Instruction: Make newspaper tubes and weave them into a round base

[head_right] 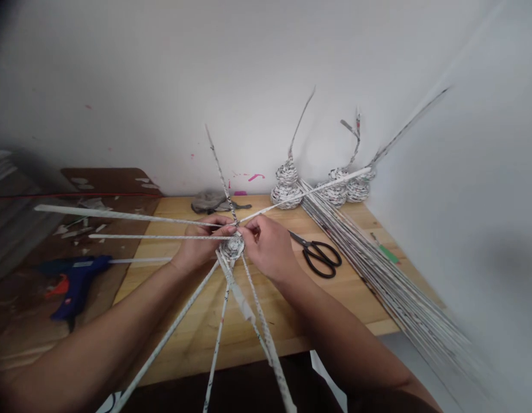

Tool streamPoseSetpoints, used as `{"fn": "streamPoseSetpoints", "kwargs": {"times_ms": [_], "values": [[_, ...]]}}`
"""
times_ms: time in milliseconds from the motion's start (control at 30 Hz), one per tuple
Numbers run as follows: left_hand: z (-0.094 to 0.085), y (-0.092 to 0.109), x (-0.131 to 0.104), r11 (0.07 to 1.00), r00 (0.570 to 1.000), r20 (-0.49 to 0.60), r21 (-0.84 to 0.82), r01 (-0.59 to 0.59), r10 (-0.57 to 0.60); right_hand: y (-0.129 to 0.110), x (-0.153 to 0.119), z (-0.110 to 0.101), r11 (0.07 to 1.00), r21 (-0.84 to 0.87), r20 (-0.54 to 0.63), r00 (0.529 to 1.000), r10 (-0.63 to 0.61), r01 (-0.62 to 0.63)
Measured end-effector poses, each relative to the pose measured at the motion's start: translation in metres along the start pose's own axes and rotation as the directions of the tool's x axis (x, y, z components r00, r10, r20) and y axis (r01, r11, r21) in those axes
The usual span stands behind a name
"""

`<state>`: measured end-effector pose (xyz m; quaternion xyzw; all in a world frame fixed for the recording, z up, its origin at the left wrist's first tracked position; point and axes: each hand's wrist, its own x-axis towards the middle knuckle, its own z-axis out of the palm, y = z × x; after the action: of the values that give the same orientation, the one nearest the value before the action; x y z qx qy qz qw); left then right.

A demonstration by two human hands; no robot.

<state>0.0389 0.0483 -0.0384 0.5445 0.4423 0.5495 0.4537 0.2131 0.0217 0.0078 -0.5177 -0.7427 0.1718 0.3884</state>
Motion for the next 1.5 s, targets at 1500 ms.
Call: {"fn": "streamPoseSetpoints", "kwargs": {"times_ms": [1500], "values": [[-0.010, 0.032, 0.010, 0.956, 0.962, -0.106, -0.184, 0.229, -0.251, 0.134, 0.052, -0.096, 0.705, -0.613, -0.206, 0.934, 0.293, -0.357]]}}
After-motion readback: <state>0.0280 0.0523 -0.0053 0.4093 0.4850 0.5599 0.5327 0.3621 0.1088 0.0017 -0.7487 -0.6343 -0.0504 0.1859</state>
